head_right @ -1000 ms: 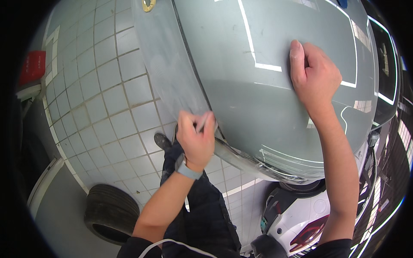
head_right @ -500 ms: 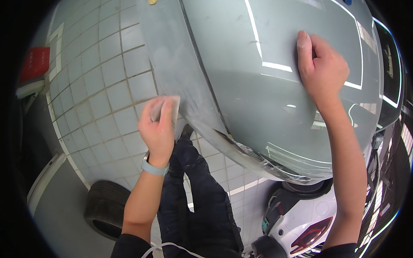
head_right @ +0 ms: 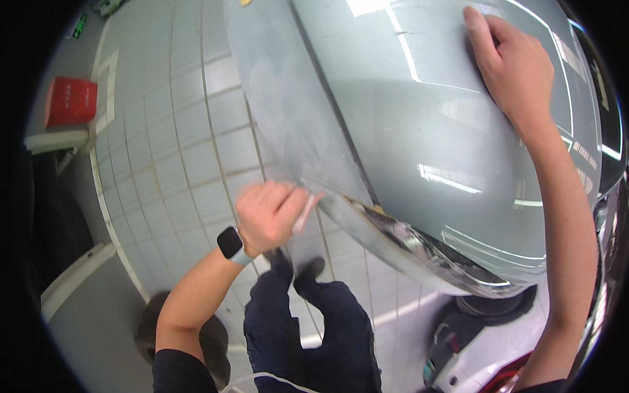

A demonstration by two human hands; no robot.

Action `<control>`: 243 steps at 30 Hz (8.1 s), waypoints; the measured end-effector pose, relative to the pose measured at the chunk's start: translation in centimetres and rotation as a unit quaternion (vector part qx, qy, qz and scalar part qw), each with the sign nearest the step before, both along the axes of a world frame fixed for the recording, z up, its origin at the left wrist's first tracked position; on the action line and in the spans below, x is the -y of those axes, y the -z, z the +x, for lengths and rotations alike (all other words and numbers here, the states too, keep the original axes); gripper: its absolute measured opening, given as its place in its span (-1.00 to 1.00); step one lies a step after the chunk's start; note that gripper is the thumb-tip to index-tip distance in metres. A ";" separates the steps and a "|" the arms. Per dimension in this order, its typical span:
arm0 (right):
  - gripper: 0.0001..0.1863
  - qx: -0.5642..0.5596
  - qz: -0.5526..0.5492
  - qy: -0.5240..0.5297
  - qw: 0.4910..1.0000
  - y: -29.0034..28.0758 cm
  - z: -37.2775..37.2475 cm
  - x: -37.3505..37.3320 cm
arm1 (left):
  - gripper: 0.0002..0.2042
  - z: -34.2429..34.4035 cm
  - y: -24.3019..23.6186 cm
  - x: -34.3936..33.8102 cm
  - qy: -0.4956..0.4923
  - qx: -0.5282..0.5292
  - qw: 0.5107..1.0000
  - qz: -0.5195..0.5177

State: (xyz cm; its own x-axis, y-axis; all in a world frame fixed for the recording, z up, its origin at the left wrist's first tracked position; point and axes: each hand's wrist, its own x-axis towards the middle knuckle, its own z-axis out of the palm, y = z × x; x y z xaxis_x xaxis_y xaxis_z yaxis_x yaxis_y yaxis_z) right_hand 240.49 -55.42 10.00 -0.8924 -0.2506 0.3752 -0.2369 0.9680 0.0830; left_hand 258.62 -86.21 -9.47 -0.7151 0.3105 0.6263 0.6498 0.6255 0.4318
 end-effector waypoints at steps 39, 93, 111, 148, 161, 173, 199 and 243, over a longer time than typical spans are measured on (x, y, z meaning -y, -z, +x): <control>-0.64 -0.325 0.095 -0.030 0.941 16.2 30.7 -0.4 | -0.70 -5.4 1.0 -2.6 0.182 -0.329 0.922 -0.092; -0.67 -0.359 0.081 -0.032 0.929 16.7 30.4 -0.8 | -0.78 -5.1 0.4 -1.2 0.170 -0.208 0.961 -0.064; -0.64 -0.377 0.083 -0.021 0.922 16.8 30.3 -0.7 | -0.79 -4.3 1.5 -2.9 0.105 -0.339 0.932 -0.069; -0.64 -0.377 0.054 -0.022 0.925 17.2 30.3 -0.8 | -0.75 0.2 1.8 -0.3 0.026 0.131 0.985 0.105; -0.33 -0.168 0.045 0.015 0.985 22.5 35.5 13.7 | -0.80 7.0 4.0 -5.4 0.178 0.547 0.613 0.541; -0.59 -0.137 0.098 0.039 0.985 19.4 36.4 8.7 | -0.53 8.2 2.8 -5.8 0.201 -0.178 0.963 -0.022; -0.62 -0.122 -0.017 0.022 0.992 19.4 34.9 9.3 | -0.82 3.6 1.6 -7.2 0.342 -0.323 0.878 -0.082; -0.65 -0.194 0.108 -0.083 0.971 18.8 44.3 -8.2 | -0.74 15.8 2.4 -21.4 0.198 -0.270 0.938 -0.087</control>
